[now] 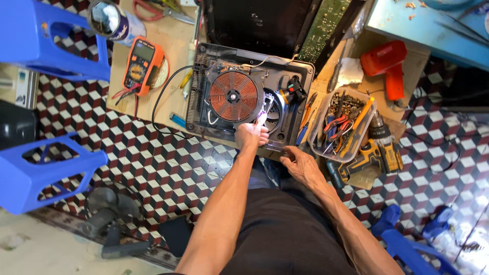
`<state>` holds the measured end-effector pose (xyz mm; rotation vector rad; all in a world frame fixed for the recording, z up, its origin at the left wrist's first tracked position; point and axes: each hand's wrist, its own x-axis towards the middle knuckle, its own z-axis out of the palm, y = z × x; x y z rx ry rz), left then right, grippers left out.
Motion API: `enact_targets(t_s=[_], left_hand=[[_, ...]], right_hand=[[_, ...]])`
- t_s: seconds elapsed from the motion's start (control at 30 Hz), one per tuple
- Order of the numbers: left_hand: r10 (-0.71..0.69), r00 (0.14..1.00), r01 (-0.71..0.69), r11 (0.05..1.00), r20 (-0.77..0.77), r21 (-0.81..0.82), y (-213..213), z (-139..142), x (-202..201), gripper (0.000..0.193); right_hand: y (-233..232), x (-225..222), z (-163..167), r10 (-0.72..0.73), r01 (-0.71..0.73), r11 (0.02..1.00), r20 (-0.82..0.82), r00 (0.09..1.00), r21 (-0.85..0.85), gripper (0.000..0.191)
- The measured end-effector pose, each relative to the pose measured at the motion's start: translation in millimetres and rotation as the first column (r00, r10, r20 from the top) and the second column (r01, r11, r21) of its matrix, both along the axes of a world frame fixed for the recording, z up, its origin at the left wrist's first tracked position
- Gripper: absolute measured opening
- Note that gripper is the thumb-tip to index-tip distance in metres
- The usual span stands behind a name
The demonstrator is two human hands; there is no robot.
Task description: The person repairs an induction cooktop by connecting internal wires, applying lubricant to a fan motor, and testing the unit. They use a flashlight, pliers, and a multimeter to work on the internal components, then reassemble and power on the cooktop to verify operation.
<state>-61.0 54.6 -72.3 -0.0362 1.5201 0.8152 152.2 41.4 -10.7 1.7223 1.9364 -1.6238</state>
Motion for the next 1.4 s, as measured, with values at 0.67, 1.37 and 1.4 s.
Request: enact_targets(t_s=[0.67, 1.37, 1.4], left_hand=[[-0.032, 0.971, 0.034, 0.999, -0.238, 0.002, -23, 1, -7, 0.056], [-0.023, 0.952, -0.007, 0.995, -0.304, -0.098, -16, 4, -1, 0.053], [-0.032, 0.952, 0.0, 0.995, -0.303, -0.105, -14, 7, 0, 0.054]], right_hand=[[37, 3, -12, 0.212, -0.212, 0.977, -0.018, 0.977, -0.026, 0.049], [33, 2, -14, 0.152, -0.152, 0.988, -0.014, 0.988, -0.035, 0.049], [32, 2, -13, 0.152, -0.152, 0.988, -0.01, 0.988, -0.033, 0.048]])
